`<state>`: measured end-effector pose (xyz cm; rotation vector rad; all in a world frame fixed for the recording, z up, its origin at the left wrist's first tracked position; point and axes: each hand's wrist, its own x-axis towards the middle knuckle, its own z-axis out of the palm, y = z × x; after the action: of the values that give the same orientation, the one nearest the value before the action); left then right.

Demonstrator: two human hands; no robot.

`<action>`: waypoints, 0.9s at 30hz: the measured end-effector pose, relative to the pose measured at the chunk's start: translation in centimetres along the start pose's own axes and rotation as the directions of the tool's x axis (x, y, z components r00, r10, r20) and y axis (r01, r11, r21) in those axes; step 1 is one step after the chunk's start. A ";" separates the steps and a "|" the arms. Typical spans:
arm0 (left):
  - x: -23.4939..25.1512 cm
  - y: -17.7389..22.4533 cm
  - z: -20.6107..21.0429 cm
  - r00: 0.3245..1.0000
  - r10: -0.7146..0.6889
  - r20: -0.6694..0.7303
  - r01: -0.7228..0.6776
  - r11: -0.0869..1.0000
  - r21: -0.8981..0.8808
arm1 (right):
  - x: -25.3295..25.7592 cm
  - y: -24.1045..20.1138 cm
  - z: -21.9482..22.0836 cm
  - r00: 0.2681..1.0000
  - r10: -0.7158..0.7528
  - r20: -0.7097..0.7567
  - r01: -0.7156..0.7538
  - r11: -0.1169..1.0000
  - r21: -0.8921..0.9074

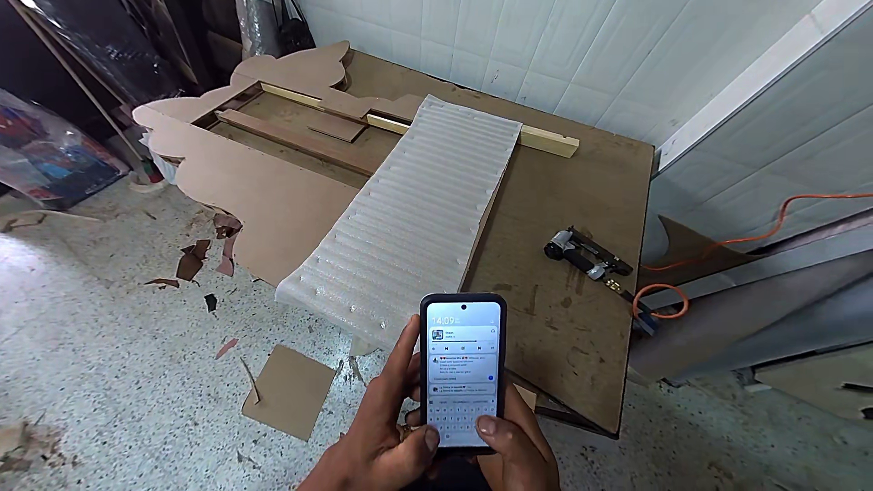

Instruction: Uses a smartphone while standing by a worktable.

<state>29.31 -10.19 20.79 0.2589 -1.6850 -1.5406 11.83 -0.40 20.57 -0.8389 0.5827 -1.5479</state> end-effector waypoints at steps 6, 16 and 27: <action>0.6 -0.3 1.1 1.000 0.007 0.014 -0.008 0.999 0.042 | -0.4 -0.5 -0.8 0.997 -0.028 -0.067 0.024 0.998 -0.066; 0.8 -0.5 2.6 1.000 0.008 0.013 -0.009 0.997 0.078 | -0.8 -1.1 -2.0 0.998 -0.045 -0.042 0.043 0.997 -0.057; 1.1 -0.7 4.9 1.000 -0.002 0.002 0.002 0.991 0.134 | -1.7 -2.3 -3.5 0.996 -0.029 -0.086 0.026 0.999 -0.043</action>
<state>25.03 -7.51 21.03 0.3295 -1.7929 -1.4315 7.72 1.28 19.90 -0.8174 0.6706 -1.6081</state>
